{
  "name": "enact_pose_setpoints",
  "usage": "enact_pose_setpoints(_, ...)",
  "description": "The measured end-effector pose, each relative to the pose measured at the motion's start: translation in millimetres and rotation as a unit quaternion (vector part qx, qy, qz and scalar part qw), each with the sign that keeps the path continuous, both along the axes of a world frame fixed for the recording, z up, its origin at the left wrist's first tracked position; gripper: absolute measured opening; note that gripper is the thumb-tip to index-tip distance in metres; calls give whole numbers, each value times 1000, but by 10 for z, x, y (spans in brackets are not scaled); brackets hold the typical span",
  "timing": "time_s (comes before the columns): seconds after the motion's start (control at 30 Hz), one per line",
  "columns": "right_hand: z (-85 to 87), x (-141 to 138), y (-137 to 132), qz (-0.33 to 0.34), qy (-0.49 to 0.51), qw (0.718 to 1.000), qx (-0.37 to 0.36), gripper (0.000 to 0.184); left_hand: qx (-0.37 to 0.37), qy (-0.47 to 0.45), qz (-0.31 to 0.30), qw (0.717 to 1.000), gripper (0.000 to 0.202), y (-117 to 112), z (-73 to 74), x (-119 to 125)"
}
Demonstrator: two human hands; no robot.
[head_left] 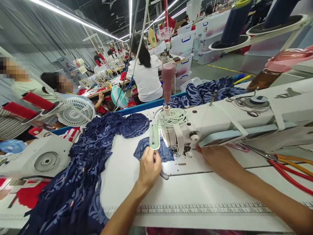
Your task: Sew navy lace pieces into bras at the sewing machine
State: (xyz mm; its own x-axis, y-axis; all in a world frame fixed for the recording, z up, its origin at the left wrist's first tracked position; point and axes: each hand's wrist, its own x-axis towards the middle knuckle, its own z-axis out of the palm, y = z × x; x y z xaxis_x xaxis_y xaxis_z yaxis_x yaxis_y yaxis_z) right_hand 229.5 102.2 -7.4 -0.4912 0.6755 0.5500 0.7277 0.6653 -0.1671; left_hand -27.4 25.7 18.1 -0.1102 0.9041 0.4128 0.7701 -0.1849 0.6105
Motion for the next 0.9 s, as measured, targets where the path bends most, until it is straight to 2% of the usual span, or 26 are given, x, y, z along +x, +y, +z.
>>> enact_pose_setpoints(0.07,58,-103,-212,47,-31,998,40,27,-134,-115,-43,983,20,-102,75,59)
enact_pose_setpoints(0.1,79,-159,-302,66,-44,995,59,27,-215,-187,-73,956,22,-142,100,97)
enact_pose_setpoints(0.17,102,-274,-431,94,-60,990,91,26,-344,-310,-119,878,35,-187,128,182)
enact_pose_setpoints(0.23,105,-379,-486,110,-68,985,113,27,-391,-374,-134,830,47,-188,135,260)
enact_pose_setpoints(0.3,97,-455,-489,121,-70,983,120,27,-397,-413,-133,809,52,-164,132,307)
enact_pose_setpoints(0.37,84,-490,-463,125,-68,983,115,26,-392,-423,-128,807,51,-134,124,311)
enact_pose_setpoints(0.5,49,-450,-362,134,-57,987,74,26,-337,-387,-80,855,45,-69,95,206)
enact_pose_setpoints(0.57,22,-409,-306,143,-54,987,59,32,-313,-371,-57,872,41,-25,77,142)
enact_pose_setpoints(0.67,-27,-376,-251,160,-12,986,-48,40,-310,-347,-52,883,36,50,41,101)
enact_pose_setpoints(0.77,-54,-398,-235,137,50,974,-175,35,-312,-325,-52,891,32,105,-8,129)
enact_pose_setpoints(0.9,-5,-470,-215,83,84,960,-255,32,-315,-313,-53,894,31,126,-69,167)
